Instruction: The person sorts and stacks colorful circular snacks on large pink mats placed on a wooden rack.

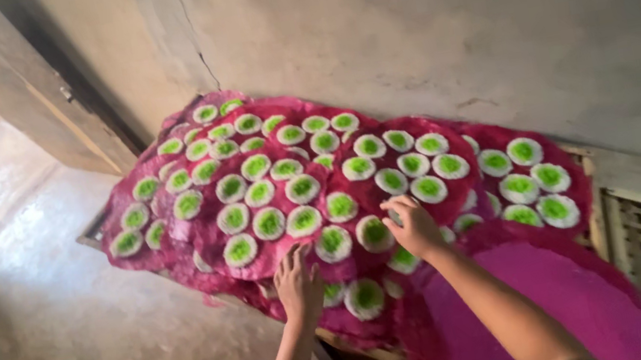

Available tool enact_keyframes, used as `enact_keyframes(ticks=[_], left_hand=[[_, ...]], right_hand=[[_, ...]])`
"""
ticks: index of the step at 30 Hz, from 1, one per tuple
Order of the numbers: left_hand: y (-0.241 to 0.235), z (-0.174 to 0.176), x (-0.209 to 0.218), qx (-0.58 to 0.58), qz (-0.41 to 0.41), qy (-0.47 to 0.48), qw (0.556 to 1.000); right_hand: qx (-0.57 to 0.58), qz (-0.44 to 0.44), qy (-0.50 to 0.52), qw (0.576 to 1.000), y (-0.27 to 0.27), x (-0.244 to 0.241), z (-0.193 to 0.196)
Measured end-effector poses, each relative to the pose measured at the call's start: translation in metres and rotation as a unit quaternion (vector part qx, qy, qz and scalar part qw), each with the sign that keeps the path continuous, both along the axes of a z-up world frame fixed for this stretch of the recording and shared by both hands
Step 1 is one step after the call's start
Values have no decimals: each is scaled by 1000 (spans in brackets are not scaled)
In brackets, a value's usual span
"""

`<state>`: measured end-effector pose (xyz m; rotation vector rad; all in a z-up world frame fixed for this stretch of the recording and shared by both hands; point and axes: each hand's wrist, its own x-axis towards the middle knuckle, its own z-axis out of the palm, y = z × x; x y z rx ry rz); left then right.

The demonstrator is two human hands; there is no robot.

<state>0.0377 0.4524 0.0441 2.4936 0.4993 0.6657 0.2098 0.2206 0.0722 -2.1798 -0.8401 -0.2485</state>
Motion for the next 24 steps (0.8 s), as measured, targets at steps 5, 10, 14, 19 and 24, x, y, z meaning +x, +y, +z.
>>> enact_keyframes(ticks=[5,10,14,19,24], left_hand=[[63,-20,22,-7,-101,231,968],[61,-13,15,-45,-98,5,994],[45,9,0,-83,-59,-35,994],[59,21,-27,-202,-86,-91,971],[128,-27,-41,-439,-67,-52,895]], right_hand=[[-190,-117,-34,974,78,50,-31],[-282,-94,-79,952,87,64,-45],[-266,-128,-54,954,84,83,-63],[-39,-122,-5,992,54,143,-43],[152,-67,82,983,49,184,16]])
